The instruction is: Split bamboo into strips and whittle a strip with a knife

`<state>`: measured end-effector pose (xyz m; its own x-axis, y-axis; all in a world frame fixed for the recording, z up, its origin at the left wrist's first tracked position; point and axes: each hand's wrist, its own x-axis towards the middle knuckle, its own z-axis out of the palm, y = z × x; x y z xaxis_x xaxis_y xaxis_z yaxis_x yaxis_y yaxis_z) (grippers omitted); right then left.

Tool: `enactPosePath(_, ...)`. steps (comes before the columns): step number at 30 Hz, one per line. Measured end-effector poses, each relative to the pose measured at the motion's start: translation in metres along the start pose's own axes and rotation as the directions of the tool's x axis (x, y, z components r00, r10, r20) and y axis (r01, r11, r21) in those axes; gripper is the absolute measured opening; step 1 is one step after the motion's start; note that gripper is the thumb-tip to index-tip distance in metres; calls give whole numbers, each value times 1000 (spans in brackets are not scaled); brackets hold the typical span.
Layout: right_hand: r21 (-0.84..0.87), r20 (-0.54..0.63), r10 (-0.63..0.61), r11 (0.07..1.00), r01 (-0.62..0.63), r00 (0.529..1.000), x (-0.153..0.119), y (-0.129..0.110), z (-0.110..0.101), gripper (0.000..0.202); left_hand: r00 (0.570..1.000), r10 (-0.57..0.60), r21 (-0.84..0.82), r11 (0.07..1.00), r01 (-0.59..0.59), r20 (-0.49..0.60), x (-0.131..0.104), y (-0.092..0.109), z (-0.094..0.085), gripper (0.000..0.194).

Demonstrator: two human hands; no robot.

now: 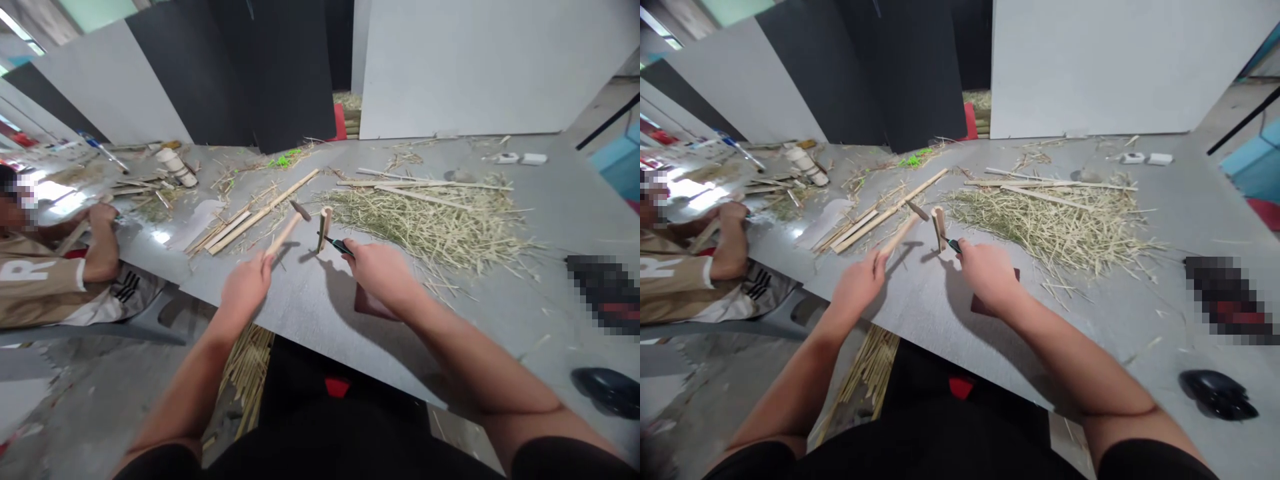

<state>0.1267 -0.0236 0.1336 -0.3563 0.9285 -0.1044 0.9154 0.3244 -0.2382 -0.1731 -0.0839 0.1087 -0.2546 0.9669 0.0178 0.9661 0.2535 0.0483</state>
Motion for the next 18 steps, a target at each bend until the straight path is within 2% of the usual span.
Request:
enactPosePath(2,-5,-8,4,1000,-4,1000,-2,3,-2,43,998,-23,-73,997,18,-62,-1,1,0,70)
enactPosePath(3,-10,-17,6,1000,-7,1000,-3,5,-2,43,999,-15,-100,995,10,-48,-1,2,1,70)
enactPosePath(7,-20,-47,10,1000,-11,999,-3,12,1,45,987,58,-152,988,-35,151,-3,8,20,67)
enactPosePath(10,-5,-58,2,1000,-2,998,3,10,8,47,974,53,-166,986,-16,221,-4,9,37,68)
enactPosePath(14,9,-56,7,1000,-6,998,14,6,16,48,972,20,-169,985,20,234,-7,5,50,69)
enactPosePath(18,24,-52,16,1000,-15,998,13,5,15,47,975,25,-180,984,16,223,-7,-3,46,66)
